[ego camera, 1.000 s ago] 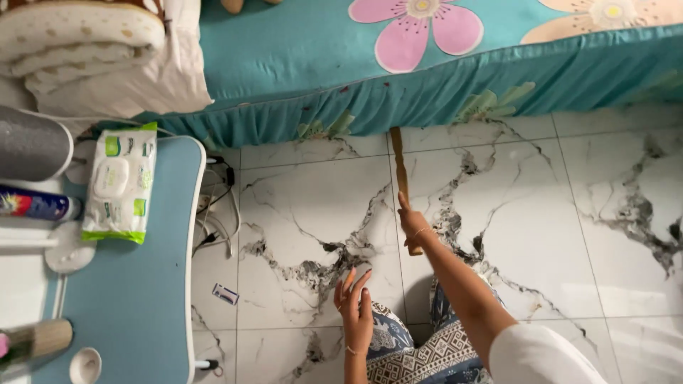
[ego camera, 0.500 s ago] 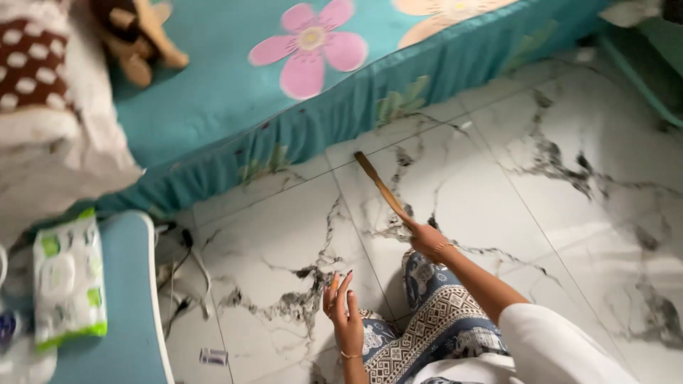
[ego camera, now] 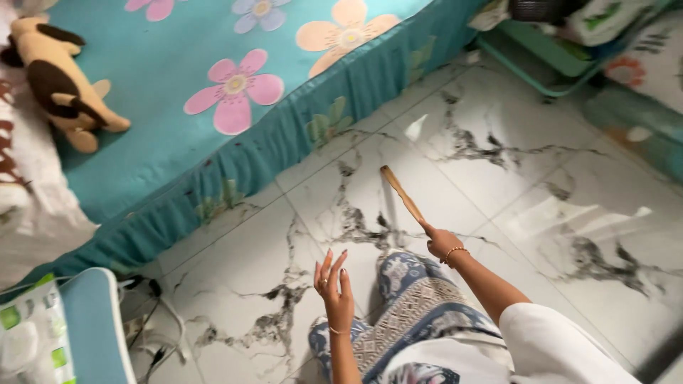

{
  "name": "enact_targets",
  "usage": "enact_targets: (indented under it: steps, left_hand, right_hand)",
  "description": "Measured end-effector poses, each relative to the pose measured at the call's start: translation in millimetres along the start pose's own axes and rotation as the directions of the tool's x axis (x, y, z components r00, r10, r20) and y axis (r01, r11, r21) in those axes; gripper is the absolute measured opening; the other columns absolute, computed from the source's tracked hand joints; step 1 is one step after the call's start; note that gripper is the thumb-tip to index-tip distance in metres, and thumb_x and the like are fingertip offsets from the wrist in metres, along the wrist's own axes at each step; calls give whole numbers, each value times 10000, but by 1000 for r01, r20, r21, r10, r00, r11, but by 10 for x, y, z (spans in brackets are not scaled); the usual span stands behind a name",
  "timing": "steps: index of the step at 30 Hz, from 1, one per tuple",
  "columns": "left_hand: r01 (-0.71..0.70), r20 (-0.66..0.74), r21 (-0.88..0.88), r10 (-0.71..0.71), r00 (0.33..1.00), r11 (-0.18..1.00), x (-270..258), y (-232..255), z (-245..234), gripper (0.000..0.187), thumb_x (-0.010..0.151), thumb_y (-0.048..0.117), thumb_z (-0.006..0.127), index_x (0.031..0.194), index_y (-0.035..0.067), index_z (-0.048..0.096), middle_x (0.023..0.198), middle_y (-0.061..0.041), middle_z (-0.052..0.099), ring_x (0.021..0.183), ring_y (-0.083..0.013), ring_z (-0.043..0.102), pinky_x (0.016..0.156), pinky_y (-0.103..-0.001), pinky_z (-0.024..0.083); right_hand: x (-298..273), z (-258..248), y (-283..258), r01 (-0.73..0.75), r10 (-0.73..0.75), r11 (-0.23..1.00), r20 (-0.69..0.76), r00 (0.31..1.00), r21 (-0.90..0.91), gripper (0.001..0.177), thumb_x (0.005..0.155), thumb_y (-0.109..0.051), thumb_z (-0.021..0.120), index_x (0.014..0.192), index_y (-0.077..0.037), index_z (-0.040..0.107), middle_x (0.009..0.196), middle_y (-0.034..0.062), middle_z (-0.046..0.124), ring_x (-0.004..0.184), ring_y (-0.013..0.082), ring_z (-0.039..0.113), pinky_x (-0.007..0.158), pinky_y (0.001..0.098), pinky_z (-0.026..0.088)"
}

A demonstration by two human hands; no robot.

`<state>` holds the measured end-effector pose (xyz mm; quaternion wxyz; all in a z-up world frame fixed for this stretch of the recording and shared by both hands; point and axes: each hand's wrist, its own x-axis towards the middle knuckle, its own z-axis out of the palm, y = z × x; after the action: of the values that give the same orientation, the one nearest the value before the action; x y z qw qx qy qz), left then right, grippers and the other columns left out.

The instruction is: Spraying insecticide and using a thin stick to sweep or reach under a bed in a bedroom.

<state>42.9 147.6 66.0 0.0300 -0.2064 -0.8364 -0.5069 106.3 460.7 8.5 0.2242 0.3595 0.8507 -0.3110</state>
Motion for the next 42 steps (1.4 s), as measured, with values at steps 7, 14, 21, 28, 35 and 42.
enact_targets:
  steps: [7,14,21,28,35,42]
  left_hand:
    - [-58,41,-46,60,997,997,-340,470,413,324,1050,248,516,1301,226,720,1537,-37,539,1514,-290,284,1253,-460,167]
    - [-208,30,-54,210,977,977,-411,799,865,305,1057,250,544,1319,222,698,1544,-48,533,1496,-287,294,1267,-454,177]
    - [-255,62,-30,257,965,966,-477,1514,1047,336,1020,168,569,1322,207,709,1542,-48,551,1524,-263,293,1270,-446,134]
    - [-349,22,-86,352,936,933,-704,1686,1329,321,1017,143,591,1313,219,690,1507,-76,585,1448,-211,451,1260,-428,171]
    - [-318,69,-84,324,944,944,-782,1581,1473,351,983,109,608,1300,214,717,1487,-92,589,1467,-311,330,1217,-432,149]
    - [-284,156,-170,311,938,944,-239,1585,1734,356,1024,123,559,1335,250,677,1503,-17,603,1505,-212,450,1301,-444,154]
  right_hand:
    - [-548,-322,1152,-86,95,991,-79,992,105,756,950,-72,460,1583,-454,299,942,170,746,549,258,699,519,404,621]
    - [-1103,-539,1782,-138,162,955,-71,984,262,653,966,-124,479,1563,-372,384,860,192,726,520,258,660,481,432,567]
    - [-1265,-667,2317,2,85,945,-253,964,326,628,971,-163,485,1562,-352,386,812,171,723,482,255,665,476,404,582]
    - [-1257,-678,2724,56,72,934,-340,938,352,683,955,-161,516,1592,-336,344,842,219,732,490,275,657,512,409,601]
    - [-1409,-680,2765,32,127,912,-355,926,409,730,932,-146,534,1597,-367,328,980,233,730,520,305,676,521,437,604]
    - [-1155,-962,2584,37,140,901,-370,918,433,714,950,-152,523,1603,-352,317,1002,230,733,506,287,672,510,421,603]
